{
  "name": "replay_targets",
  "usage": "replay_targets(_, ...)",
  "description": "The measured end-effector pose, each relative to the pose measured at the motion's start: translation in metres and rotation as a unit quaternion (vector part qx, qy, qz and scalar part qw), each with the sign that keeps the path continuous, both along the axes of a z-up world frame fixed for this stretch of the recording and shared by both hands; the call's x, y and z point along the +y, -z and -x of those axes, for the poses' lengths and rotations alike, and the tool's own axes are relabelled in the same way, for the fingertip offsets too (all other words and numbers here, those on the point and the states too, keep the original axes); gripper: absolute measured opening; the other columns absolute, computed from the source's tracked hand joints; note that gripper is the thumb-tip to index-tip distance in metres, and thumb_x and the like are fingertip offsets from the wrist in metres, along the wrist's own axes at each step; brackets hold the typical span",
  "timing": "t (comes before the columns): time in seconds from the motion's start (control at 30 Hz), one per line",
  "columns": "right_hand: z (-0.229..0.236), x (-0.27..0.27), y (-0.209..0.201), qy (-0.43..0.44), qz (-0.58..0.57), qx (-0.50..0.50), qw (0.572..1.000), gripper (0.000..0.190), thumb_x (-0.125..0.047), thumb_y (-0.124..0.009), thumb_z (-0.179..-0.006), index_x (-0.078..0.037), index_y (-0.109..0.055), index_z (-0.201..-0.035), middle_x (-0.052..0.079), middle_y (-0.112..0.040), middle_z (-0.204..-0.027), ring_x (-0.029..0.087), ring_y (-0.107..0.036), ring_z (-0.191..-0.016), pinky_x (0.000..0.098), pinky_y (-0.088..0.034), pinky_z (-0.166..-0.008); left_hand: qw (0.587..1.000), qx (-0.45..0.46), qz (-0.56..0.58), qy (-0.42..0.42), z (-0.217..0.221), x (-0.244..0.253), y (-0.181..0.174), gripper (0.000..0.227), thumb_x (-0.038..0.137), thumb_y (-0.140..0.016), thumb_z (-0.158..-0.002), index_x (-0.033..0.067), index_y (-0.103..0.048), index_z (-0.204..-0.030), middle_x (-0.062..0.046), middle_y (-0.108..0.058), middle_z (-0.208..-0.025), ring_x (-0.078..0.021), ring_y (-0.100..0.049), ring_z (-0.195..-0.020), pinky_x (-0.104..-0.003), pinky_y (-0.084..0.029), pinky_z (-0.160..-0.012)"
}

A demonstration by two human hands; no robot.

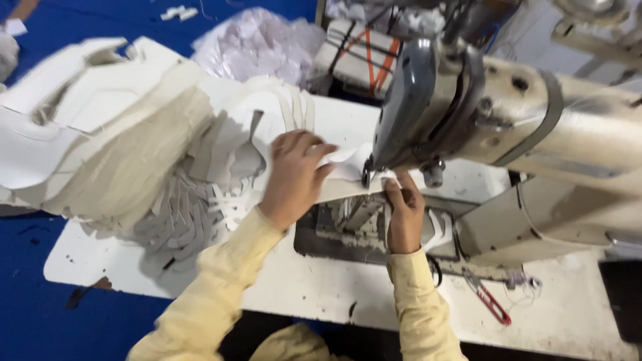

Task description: The person uses a sewing machine to stitch white shoe parts, specifically attaching smaller pieces to larger shoe uppers. They repeatedly pick up parts from a stack, align them under the needle, sew, and trim excess thread with scissors. The finished pieces are placed back on the table.

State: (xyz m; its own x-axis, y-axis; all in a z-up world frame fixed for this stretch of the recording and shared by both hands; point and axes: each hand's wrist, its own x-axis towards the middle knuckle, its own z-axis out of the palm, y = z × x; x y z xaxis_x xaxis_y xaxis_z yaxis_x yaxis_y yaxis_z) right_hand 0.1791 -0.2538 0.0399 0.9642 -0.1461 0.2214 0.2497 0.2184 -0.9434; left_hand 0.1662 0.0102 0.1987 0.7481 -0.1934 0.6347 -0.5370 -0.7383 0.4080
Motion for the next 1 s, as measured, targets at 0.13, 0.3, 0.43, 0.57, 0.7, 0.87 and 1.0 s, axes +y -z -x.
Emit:
replay_targets(0.13, -0.042, -0.017, 0.010, -0.094, -0.090, 0.052, 0.990, 0.016, -0.011, -0.058, -0.109, 0.004, -0.063, -0.106, 0.002, -0.061, -0.095, 0.013, -0.057, -0.089, 0.0311, -0.046, -0.082, 0.992, -0.085, -0.044, -0.079, 0.015, 0.102, -0.039, 0.037, 0.027, -0.078, -0.095, 0.0031, -0.069, -0.122, -0.015, -0.063, -0.121, -0.0346, -0.053, -0.128, -0.050, -0.036, -0.110)
replay_targets(0.3, -0.006, 0.009, -0.058, -0.050, -0.002, 0.159, 0.986, 0.037, -0.030, -0.052, -0.109, -0.007, -0.054, -0.138, 0.002, -0.061, -0.121, 0.016, -0.060, -0.106, 0.0306, -0.048, -0.093, 0.920, -0.107, -0.171, -0.336, 0.002, 0.309, -0.033, 0.063, 0.060, -0.065, -0.099, 0.0040, -0.064, -0.128, -0.019, -0.059, -0.132, -0.0351, -0.050, -0.130, -0.054, -0.039, -0.104)
replay_targets(0.43, 0.075, 0.051, -0.137, 0.040, 0.052, 0.199, 0.978, 0.066, -0.039, -0.046, -0.104, -0.026, -0.027, -0.166, 0.004, -0.052, -0.149, 0.018, -0.059, -0.124, 0.0320, -0.046, -0.102, 0.768, -0.046, -0.327, -0.549, -0.019, 0.388, 0.013, 0.106, 0.095, -0.049, -0.091, -0.0046, -0.071, -0.121, -0.031, -0.068, -0.111, -0.0432, -0.064, -0.101, -0.056, -0.050, -0.080)
replay_targets(0.57, 0.118, 0.043, -0.109, 0.073, 0.029, 0.205, 0.976, 0.072, -0.033, -0.046, -0.097, -0.024, -0.022, -0.165, 0.014, -0.060, -0.145, 0.027, -0.069, -0.111, 0.0373, -0.055, -0.097, 0.830, 0.176, -0.153, -0.507, -0.018, 0.381, -0.005, 0.104, 0.091, -0.052, -0.097, -0.0081, -0.072, -0.120, -0.037, -0.068, -0.122, -0.0536, -0.066, -0.109, -0.062, -0.052, -0.084)
replay_targets(0.7, 0.156, 0.015, -0.029, 0.055, 0.046, 0.223, 0.972, 0.062, -0.016, -0.046, -0.095, -0.010, -0.033, -0.155, 0.019, -0.065, -0.137, 0.032, -0.075, -0.094, 0.0435, -0.061, -0.085, 0.833, 0.151, -0.175, -0.502, -0.064, 0.461, 0.038, 0.095, 0.088, -0.069, -0.086, -0.0070, -0.078, -0.090, -0.030, -0.073, -0.083, -0.0453, -0.072, -0.076, -0.052, -0.055, -0.064)
replay_targets(0.87, 0.178, -0.022, 0.081, 0.005, -0.003, 0.280, 0.960, 0.048, -0.006, -0.045, -0.095, -0.002, -0.046, -0.143, 0.023, -0.070, -0.123, 0.034, -0.075, -0.086, 0.0443, -0.060, -0.077, 0.838, 0.204, -0.184, -0.471, -0.105, 0.527, 0.066, 0.099, 0.090, -0.073, -0.076, -0.0078, -0.065, -0.060, -0.020, -0.070, -0.055, -0.0318, -0.069, -0.047, -0.042, -0.053, -0.049)
replay_targets(1.0, 0.181, -0.013, 0.073, -0.050, 0.014, 0.308, 0.950, 0.036, -0.006, -0.049, -0.097, 0.000, -0.059, -0.130, 0.021, -0.074, -0.113, 0.030, -0.075, -0.085, 0.0411, -0.059, -0.075, 0.841, 0.153, -0.203, -0.477, -0.084, 0.496, 0.039, 0.101, 0.084, -0.085, -0.064, -0.0125, -0.061, -0.076, -0.022, -0.066, -0.065, -0.0312, -0.066, -0.049, -0.038, -0.051, -0.047)
